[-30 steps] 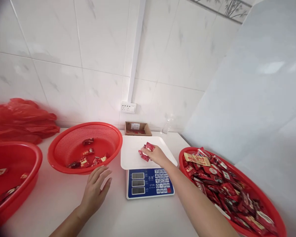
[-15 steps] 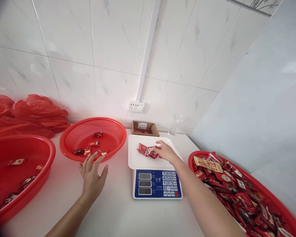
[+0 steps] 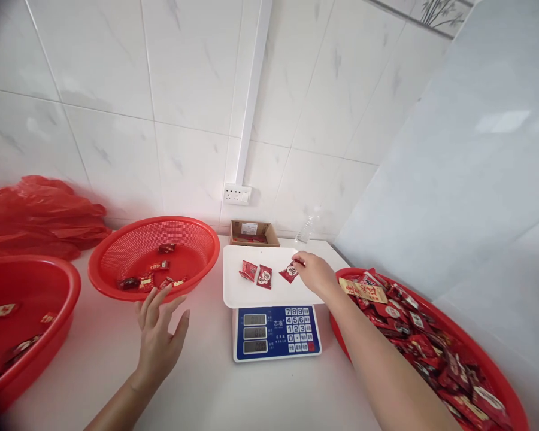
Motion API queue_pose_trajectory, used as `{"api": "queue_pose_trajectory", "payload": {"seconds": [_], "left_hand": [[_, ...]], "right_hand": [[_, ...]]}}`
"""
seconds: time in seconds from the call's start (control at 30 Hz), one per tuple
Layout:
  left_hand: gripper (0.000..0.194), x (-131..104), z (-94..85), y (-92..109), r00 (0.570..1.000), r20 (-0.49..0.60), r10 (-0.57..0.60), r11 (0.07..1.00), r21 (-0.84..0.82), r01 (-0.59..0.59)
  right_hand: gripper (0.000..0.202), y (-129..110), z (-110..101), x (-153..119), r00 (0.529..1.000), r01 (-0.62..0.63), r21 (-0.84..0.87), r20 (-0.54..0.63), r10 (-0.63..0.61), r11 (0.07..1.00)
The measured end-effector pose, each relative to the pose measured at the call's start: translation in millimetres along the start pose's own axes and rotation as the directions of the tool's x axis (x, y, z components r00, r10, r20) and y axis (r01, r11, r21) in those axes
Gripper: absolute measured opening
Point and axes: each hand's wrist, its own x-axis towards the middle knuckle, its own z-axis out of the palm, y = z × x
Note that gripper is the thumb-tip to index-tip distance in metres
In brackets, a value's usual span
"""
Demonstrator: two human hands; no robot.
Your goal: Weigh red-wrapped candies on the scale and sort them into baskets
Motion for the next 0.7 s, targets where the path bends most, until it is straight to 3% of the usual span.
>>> {"api": "queue_pose_trajectory", "payload": {"seconds": [0.1, 0.2, 0.33, 0.5, 0.6, 0.7], "left_hand": [[0.024, -1, -1.5, 5, 1.000, 0.020, 0.020, 0.999, -0.038, -0.019], [0.025, -3, -1.8, 8, 0.998, 0.028, 0.050, 0.996, -0.078, -0.048], [0.026, -3, -0.5, 7, 0.996, 0.024, 0.082, 0.993, -0.088, -0.079], [0.024, -3, 2.8, 2, 0.995, 0.033, 0.089, 0.994, -0.062, -0.087], [0.024, -3, 3.3, 1, 0.996, 0.028, 0.087, 0.994, -0.066, -0.085], [0.025, -2, 2.3, 1, 0.995, 0.026, 0.093, 0.994, -0.065, -0.091]], "right_hand": [[0.018, 17, -19, -5, 1.000, -0.024, 0.118, 0.015, 0.023, 0.993], [0.016, 20, -23, -8, 0.997, -0.059, 0.196, 0.070, 0.046, 0.979], [0.013, -2, -2, -9, 0.990, -0.072, 0.250, 0.139, 0.037, 0.965], [0.016, -41, 30, -13, 0.942, -0.167, 0.380, 0.333, 0.034, 0.910], [0.031, -46, 37, -12, 0.948, -0.201, 0.503, 0.316, 0.037, 0.840], [0.040, -36, 35, -7, 0.963, -0.203, 0.605, 0.265, 0.046, 0.770]]}}
